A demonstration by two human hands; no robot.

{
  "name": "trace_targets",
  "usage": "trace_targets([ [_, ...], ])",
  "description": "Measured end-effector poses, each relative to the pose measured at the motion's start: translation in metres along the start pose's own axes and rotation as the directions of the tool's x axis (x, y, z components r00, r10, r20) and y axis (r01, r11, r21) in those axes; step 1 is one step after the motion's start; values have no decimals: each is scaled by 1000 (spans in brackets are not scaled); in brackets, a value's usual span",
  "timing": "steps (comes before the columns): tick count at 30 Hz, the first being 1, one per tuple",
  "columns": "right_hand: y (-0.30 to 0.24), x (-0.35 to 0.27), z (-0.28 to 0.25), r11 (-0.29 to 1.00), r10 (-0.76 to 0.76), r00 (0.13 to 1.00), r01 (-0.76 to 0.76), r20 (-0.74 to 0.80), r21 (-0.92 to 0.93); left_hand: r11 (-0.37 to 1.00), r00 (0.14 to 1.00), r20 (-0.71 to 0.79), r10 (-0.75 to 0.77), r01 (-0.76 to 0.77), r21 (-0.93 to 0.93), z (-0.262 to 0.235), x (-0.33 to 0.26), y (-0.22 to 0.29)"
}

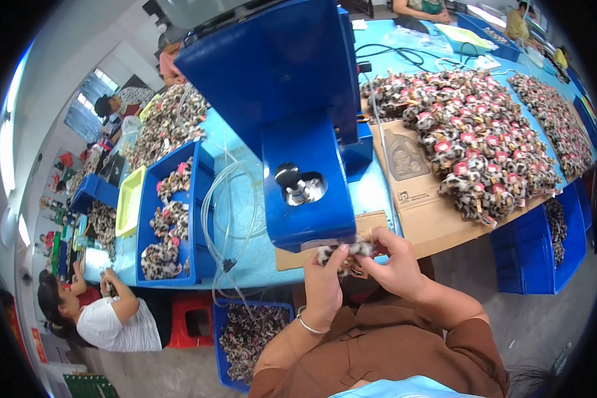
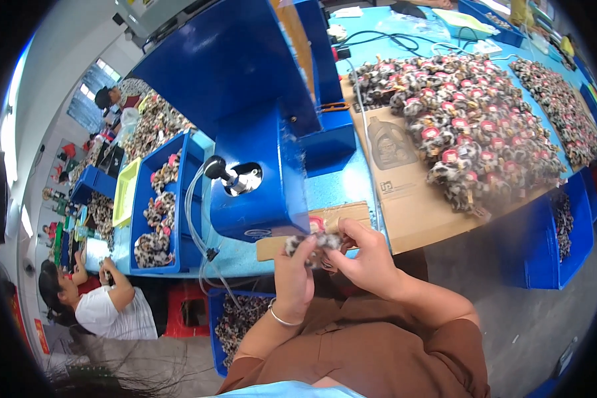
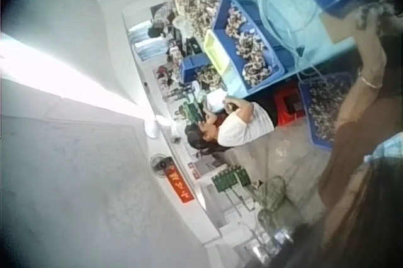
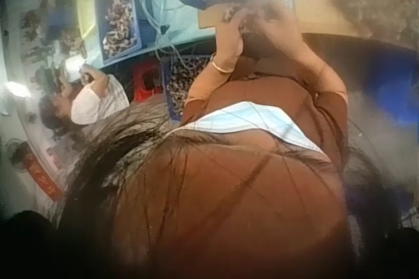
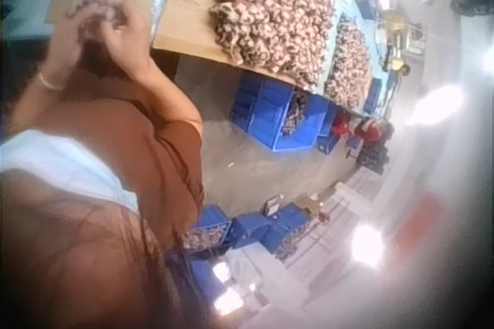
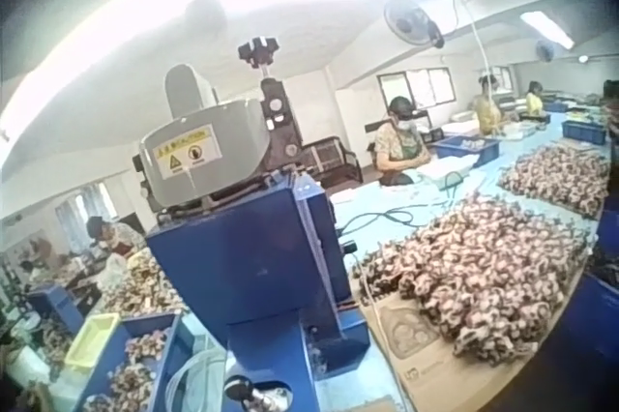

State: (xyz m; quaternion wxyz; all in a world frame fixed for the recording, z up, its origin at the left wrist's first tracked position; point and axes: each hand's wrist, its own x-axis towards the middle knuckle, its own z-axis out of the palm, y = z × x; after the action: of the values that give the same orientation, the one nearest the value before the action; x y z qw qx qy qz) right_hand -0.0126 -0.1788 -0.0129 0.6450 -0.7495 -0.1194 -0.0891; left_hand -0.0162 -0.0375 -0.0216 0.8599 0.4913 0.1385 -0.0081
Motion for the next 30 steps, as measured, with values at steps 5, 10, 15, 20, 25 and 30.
trace_targets([
  [5,18,16,-68,967,227,964,-240,141,84,972,923,318,-216,172,160,1,-2,-7],
  [10,20,118,-150,909,31,993,-75,-114,-410,934,874,379,-304,193,302,-14,-1,-6],
  [15,76,221,-189,866,155,981,-191,-115,-462,906,828,429,-361,202,373,-25,-3,-3],
  [20,101,273,-168,820,197,973,-231,-120,-524,815,760,444,-475,189,548,-64,-14,11],
  [25,132,301,-158,690,285,945,-318,-160,-651,808,808,361,-466,222,545,-98,-25,16],
  [30,123,311,-152,529,311,933,-329,-182,-782,847,868,253,-428,287,446,-113,-24,17],
])
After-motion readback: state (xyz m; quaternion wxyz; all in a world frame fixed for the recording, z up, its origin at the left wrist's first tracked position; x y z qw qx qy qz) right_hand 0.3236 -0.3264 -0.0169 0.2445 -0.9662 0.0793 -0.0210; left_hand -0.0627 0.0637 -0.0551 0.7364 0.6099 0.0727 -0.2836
